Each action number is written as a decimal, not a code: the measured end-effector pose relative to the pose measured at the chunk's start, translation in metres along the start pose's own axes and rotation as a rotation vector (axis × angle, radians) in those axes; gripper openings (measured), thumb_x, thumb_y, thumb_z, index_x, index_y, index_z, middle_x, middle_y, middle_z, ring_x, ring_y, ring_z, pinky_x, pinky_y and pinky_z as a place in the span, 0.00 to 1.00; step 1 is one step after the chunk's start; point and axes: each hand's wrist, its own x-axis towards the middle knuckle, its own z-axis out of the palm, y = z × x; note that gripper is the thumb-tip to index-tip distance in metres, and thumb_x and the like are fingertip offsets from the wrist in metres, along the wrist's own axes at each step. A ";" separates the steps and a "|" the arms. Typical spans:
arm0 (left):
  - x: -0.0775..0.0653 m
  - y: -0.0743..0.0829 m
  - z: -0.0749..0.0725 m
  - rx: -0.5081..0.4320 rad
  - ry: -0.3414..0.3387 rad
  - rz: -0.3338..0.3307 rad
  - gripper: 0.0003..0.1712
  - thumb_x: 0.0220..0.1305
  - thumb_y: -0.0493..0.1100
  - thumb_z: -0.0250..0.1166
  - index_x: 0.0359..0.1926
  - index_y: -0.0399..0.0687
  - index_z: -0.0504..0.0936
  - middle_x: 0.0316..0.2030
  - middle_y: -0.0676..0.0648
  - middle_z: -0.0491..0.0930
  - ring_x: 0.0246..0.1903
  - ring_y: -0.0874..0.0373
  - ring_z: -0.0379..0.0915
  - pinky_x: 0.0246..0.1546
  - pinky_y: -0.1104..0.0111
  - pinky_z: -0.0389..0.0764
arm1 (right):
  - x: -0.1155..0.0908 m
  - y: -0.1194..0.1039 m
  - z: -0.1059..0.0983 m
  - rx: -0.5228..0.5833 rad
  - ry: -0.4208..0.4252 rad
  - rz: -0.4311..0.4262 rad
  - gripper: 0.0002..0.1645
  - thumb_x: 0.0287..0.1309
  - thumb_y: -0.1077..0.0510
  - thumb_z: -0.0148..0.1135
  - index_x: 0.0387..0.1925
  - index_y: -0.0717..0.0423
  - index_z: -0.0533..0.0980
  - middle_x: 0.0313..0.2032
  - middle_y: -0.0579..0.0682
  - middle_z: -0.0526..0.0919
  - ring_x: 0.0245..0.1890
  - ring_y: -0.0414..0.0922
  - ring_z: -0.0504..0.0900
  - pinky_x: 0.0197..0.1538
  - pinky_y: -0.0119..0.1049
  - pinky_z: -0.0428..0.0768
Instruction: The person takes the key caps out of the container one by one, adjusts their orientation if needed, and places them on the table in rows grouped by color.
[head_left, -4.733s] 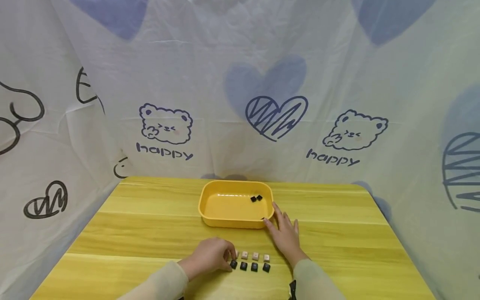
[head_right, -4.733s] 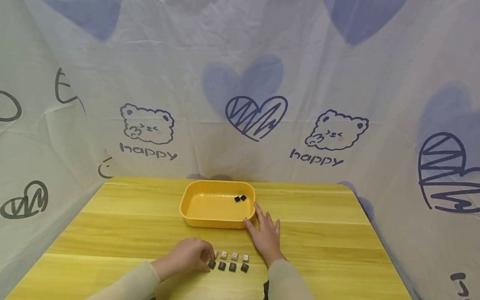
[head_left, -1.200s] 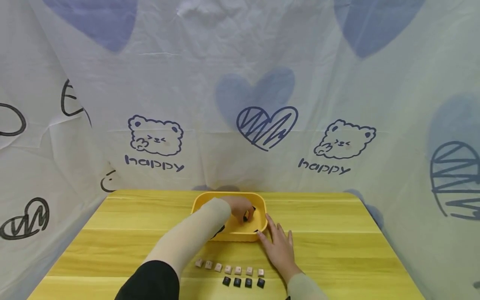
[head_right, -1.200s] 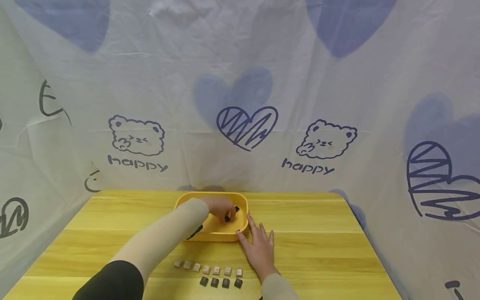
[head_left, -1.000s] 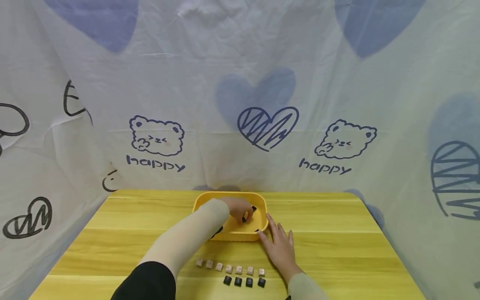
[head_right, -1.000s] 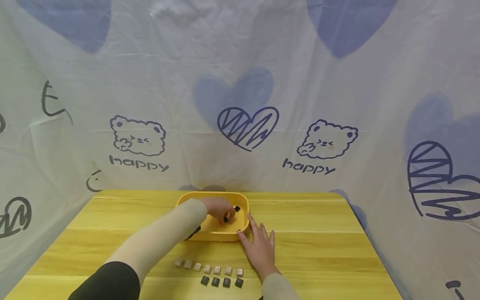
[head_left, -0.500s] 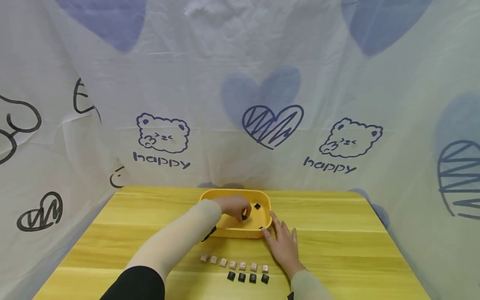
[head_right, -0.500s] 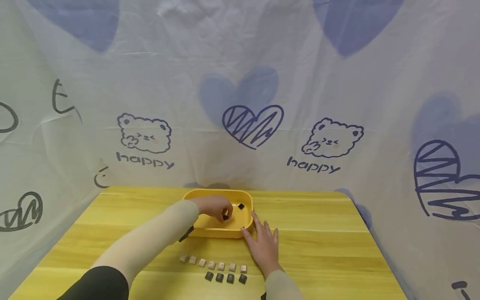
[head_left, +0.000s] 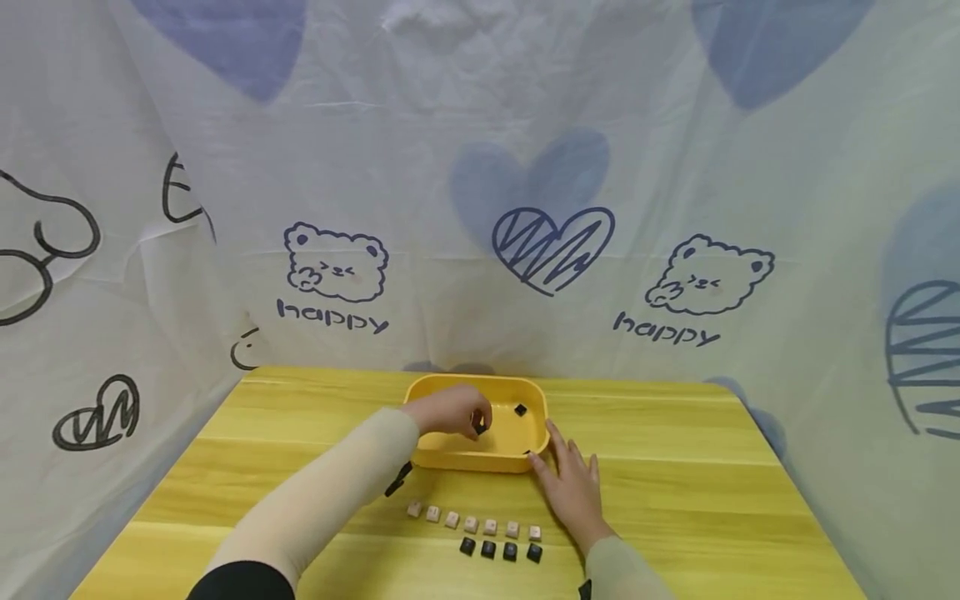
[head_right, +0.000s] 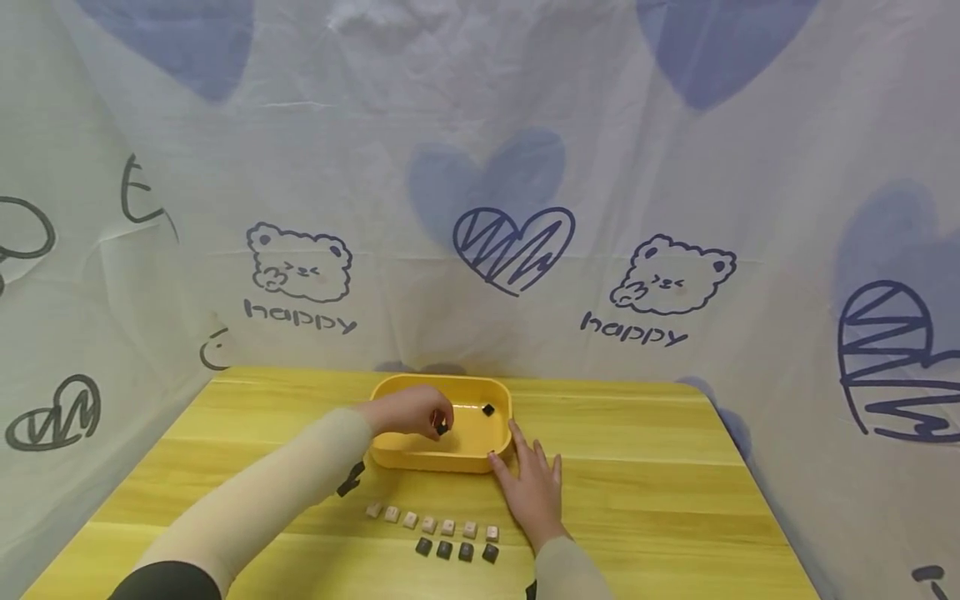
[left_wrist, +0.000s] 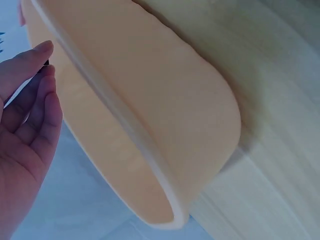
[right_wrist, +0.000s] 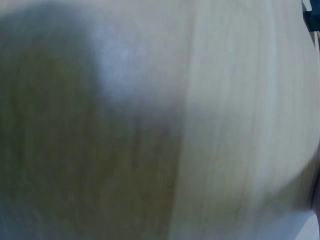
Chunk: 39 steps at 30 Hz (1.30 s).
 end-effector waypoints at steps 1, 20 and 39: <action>-0.003 0.001 -0.001 -0.008 0.013 -0.001 0.10 0.54 0.35 0.74 0.39 0.43 0.87 0.30 0.56 0.79 0.30 0.64 0.72 0.36 0.71 0.77 | 0.000 0.001 0.000 -0.003 0.001 0.001 0.44 0.65 0.28 0.46 0.76 0.37 0.51 0.69 0.53 0.65 0.70 0.61 0.56 0.69 0.61 0.32; -0.054 0.025 0.000 -0.090 0.167 -0.045 0.09 0.54 0.38 0.74 0.38 0.48 0.88 0.33 0.57 0.84 0.32 0.66 0.78 0.37 0.70 0.79 | -0.001 0.001 0.001 0.006 0.010 0.002 0.43 0.65 0.29 0.47 0.76 0.36 0.52 0.69 0.51 0.65 0.70 0.61 0.57 0.69 0.62 0.33; -0.103 0.044 0.038 -0.210 0.194 -0.121 0.09 0.50 0.36 0.76 0.30 0.52 0.85 0.25 0.61 0.79 0.25 0.69 0.71 0.28 0.72 0.76 | 0.000 0.000 -0.001 0.009 -0.025 0.012 0.44 0.64 0.27 0.44 0.76 0.34 0.48 0.70 0.50 0.63 0.71 0.60 0.55 0.69 0.59 0.30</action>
